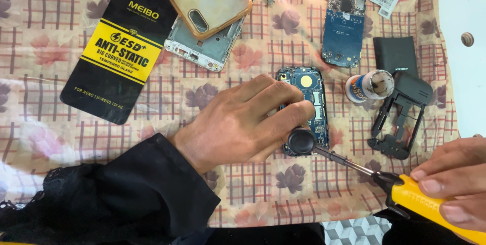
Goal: The person uses a soldering iron to apply heat and solder to specific points on a disassembled smartphone motherboard. They repeatedly dip the iron into a flux container and work on different areas of the board while holding it steady with their other hand.
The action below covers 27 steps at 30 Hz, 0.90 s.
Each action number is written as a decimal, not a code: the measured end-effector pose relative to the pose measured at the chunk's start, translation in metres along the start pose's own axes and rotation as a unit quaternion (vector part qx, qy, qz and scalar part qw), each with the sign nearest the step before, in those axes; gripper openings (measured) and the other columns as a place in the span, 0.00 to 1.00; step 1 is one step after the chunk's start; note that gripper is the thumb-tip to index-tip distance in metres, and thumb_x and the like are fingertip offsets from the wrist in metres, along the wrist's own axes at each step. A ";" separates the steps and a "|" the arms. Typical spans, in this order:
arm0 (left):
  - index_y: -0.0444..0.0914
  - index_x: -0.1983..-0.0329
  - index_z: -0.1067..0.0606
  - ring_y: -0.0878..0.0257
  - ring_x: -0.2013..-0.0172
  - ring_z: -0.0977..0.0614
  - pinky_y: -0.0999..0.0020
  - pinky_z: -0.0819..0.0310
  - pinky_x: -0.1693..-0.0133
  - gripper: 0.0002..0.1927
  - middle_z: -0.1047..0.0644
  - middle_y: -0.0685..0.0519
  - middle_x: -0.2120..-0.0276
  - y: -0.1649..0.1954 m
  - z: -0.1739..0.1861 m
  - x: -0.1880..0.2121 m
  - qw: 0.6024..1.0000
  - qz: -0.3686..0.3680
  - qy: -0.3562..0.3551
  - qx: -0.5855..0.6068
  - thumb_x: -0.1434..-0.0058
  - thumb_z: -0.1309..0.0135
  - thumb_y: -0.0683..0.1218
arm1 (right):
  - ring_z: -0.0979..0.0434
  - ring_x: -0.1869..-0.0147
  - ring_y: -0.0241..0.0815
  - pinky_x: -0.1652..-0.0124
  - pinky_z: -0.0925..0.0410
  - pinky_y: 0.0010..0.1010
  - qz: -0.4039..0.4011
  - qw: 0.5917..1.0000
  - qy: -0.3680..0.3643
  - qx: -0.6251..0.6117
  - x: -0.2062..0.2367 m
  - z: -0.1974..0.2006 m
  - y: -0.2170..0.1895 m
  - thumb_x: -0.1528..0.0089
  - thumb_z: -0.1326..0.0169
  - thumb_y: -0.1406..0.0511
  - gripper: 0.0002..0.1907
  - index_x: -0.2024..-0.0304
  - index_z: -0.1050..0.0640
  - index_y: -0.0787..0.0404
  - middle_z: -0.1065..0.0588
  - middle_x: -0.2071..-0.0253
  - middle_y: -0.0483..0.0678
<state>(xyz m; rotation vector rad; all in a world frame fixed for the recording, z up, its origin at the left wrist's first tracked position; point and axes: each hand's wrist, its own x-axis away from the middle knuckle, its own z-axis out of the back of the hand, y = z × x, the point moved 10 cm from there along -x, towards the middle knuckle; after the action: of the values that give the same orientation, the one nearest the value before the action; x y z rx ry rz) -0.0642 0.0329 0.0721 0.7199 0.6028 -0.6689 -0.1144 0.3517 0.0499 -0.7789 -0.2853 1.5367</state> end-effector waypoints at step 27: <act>0.39 0.46 0.29 0.55 0.52 0.21 0.61 0.19 0.51 0.24 0.27 0.51 0.52 -0.003 -0.005 0.000 1.000 0.011 -0.021 0.002 0.45 0.36 0.41 | 0.16 0.51 0.39 0.54 0.16 0.33 0.040 0.999 -0.003 0.029 -0.063 0.005 -0.023 0.43 0.31 0.65 0.20 0.52 0.26 0.50 0.25 0.48 0.44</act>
<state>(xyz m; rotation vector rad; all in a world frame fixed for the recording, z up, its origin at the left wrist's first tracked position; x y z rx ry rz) -0.0677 0.0345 0.0676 0.7141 0.5540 -0.6636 -0.1037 0.2969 0.0866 -0.7480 -0.2146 1.6153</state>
